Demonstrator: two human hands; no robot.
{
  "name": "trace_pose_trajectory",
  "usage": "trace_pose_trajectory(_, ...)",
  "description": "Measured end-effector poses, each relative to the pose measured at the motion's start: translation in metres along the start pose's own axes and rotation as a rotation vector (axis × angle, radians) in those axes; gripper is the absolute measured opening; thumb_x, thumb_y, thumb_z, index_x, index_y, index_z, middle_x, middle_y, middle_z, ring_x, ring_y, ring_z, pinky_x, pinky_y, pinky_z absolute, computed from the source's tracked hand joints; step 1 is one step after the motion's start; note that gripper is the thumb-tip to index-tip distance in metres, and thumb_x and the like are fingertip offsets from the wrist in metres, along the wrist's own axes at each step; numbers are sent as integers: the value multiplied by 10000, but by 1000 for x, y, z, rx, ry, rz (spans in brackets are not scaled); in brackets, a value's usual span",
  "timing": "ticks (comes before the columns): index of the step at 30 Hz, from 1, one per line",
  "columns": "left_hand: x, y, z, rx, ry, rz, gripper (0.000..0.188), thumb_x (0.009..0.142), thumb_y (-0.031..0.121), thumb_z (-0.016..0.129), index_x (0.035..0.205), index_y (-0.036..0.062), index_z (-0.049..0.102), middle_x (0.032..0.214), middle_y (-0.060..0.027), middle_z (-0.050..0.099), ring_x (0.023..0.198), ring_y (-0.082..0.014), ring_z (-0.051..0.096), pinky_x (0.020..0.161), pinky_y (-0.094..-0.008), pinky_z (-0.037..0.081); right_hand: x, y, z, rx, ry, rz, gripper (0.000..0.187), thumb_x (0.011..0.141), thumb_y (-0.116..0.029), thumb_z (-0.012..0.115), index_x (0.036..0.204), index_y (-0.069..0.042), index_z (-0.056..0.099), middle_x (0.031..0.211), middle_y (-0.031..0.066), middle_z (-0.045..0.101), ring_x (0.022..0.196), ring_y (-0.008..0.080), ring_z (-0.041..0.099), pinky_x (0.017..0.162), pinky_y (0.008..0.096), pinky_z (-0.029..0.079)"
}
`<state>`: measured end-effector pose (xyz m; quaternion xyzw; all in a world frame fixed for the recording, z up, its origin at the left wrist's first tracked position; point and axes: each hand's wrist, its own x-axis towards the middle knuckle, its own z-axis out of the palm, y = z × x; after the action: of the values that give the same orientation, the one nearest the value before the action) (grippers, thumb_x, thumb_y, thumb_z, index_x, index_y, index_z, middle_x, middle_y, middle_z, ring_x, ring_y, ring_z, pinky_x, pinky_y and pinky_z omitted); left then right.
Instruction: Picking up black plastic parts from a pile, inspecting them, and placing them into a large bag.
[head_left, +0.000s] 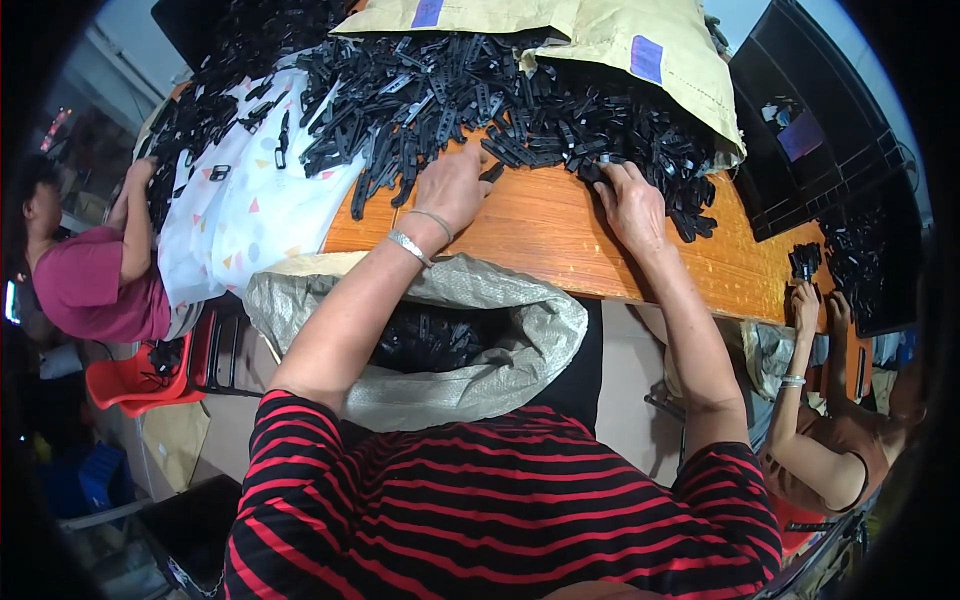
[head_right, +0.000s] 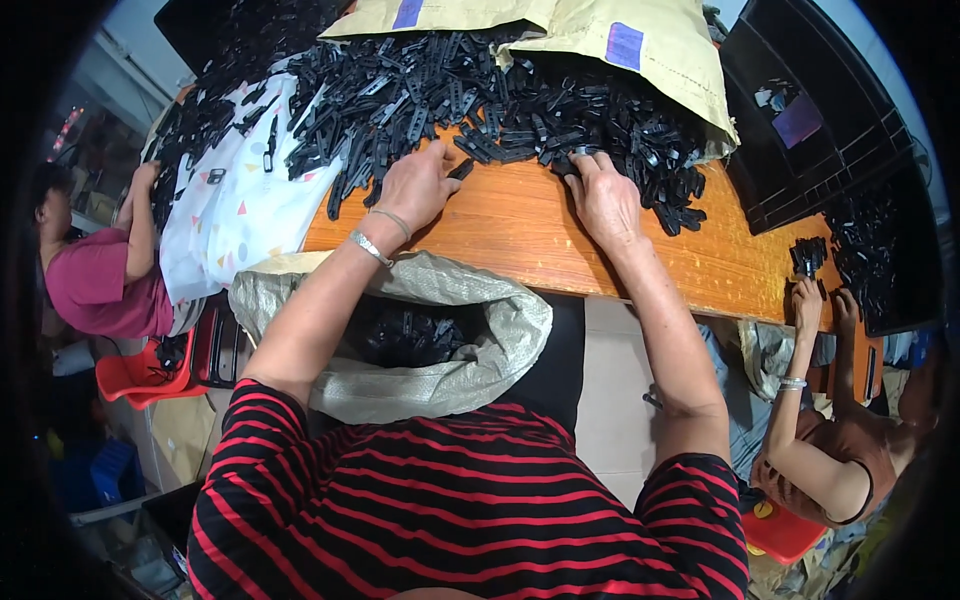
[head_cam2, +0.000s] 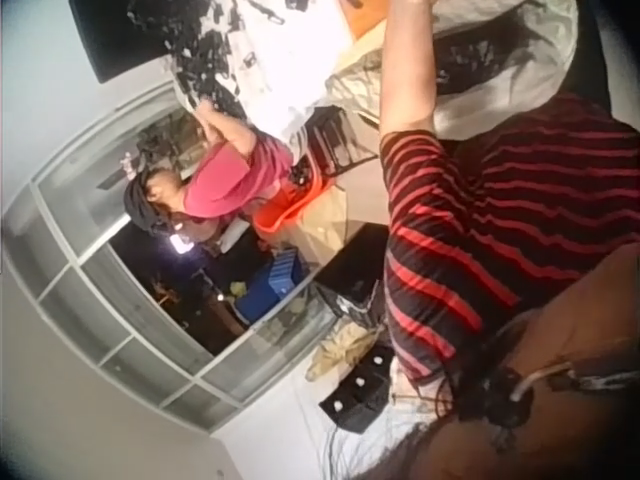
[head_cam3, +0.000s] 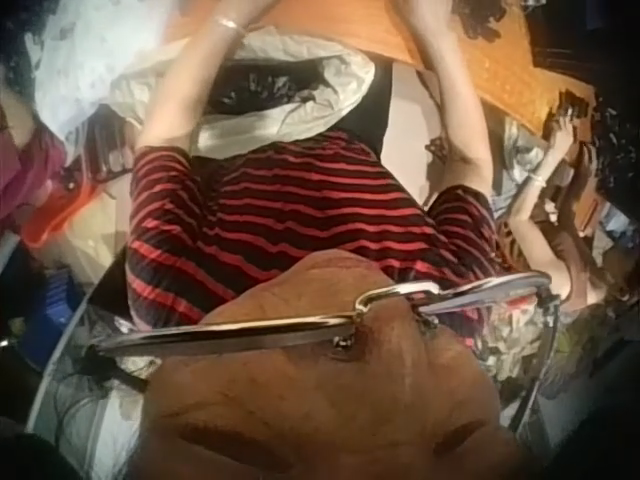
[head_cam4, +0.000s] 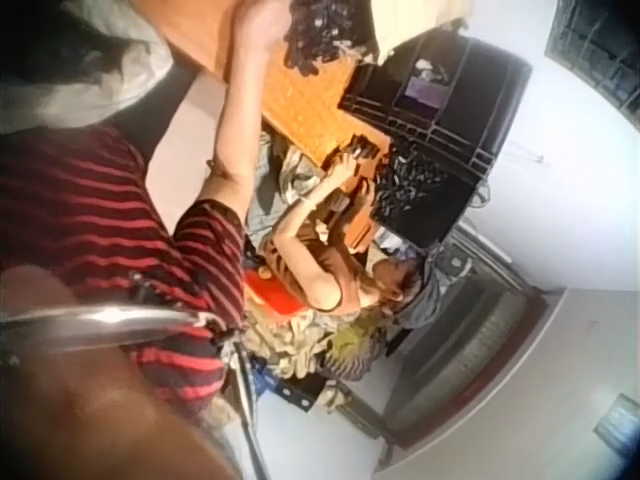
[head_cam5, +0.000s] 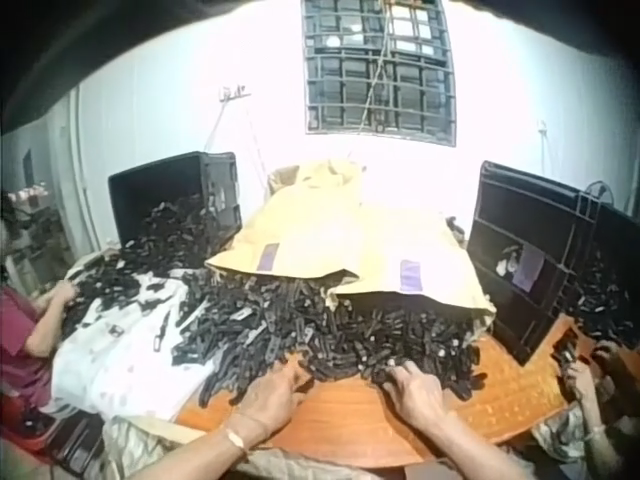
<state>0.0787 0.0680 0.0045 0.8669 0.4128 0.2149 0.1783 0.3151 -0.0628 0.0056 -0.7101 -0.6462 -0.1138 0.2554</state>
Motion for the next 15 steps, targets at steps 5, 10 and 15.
trace_pose_trajectory(5, 1, -14, -6, -276, -128, -91, 274, 842, 116, 690, 1085, 14, 618, 825, -120, 689, 725, -247, 671, 664, -351, 532, 6, -19, -4, 97, 52, 50, 234, 828, -154, 706, 1026, -38, 659, 956, 152, 647, 782, 367, 649, 697, 418, 535)
trace_pose_trajectory(10, -19, 13, -15, -1185, -234, -346, 216, 895, 110, 641, 1094, 27, 635, 827, -28, 671, 659, -87, 620, 620, -207, 509, 1, -72, 0, 701, -28, 311, 205, 867, -90, 699, 1033, 13, 636, 838, 24, 614, 691, 94, 588, 612, 260, 505)
trace_pose_trajectory(15, -36, 38, -22, -1270, -206, -179, 153, 949, 117, 600, 1071, 28, 628, 896, 3, 642, 722, -50, 591, 616, -183, 490, 4, -110, -6, 1167, -6, 465, 202, 880, -48, 693, 1046, 33, 613, 851, 21, 619, 645, 52, 563, 565, 200, 483)
